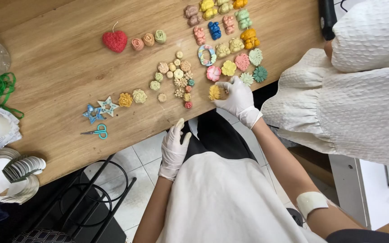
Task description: The person, wearing white gloves, picks up small decorative wax candle pieces one at a time and arranges them into neat rows on a wooden table. Near the end, the person picks up a red heart-shaped candle and trims its wick with scissors.
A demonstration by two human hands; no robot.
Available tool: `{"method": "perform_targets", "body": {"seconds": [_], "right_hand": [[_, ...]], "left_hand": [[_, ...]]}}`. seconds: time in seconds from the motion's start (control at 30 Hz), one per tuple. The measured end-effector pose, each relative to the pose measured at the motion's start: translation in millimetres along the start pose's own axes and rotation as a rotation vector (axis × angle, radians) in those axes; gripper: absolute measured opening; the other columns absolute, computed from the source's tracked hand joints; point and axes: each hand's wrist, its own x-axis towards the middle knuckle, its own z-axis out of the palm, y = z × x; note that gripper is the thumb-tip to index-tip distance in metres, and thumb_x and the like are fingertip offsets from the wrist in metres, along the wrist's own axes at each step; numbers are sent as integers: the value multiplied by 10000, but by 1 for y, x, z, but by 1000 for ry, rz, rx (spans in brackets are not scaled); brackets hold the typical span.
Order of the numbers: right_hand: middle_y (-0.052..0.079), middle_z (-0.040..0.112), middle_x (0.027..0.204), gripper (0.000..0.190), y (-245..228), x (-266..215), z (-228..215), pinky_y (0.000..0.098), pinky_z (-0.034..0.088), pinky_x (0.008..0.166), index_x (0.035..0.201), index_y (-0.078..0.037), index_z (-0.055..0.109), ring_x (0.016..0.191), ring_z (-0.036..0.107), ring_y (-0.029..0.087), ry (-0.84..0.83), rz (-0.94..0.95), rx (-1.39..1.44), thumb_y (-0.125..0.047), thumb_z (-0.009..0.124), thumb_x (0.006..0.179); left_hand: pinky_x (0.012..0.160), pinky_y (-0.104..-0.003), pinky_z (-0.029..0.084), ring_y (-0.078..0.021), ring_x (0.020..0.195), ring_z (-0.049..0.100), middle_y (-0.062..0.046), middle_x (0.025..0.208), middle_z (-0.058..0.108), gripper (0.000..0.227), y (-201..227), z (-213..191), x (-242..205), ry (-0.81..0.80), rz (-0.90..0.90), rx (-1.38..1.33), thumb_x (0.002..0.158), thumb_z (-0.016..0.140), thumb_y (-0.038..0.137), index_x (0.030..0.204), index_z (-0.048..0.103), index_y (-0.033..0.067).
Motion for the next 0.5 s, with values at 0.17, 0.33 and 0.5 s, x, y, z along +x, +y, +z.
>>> {"method": "perform_targets", "body": {"seconds": [0.17,0.33,0.5], "right_hand": [[89,582,991,625,43,7,25,427,488,819,1214,-181,748,962,600,283,100,-264,-203,-471,871,675],[96,569,982,611,50,19,38,440,452,795,1231,-175,721,962,577,283,91,-324,-286,-480,872,724],[67,570,1025,644,60,23,45,434,446,794,1261,-208,699,992,584,260,68,-366,-313,-450,881,693]], "left_hand": [[825,-390,568,-289,947,708,-148,1208,709,559,13,7,8,-19,55,-47,878,768,119,1396,566,59],[914,-398,570,-309,1115,706,-163,1258,687,543,21,12,10,-8,134,-22,902,744,111,1402,550,32],[922,-408,566,-318,1114,701,-177,1279,680,550,26,17,10,-63,70,40,903,739,126,1409,544,31]]}}
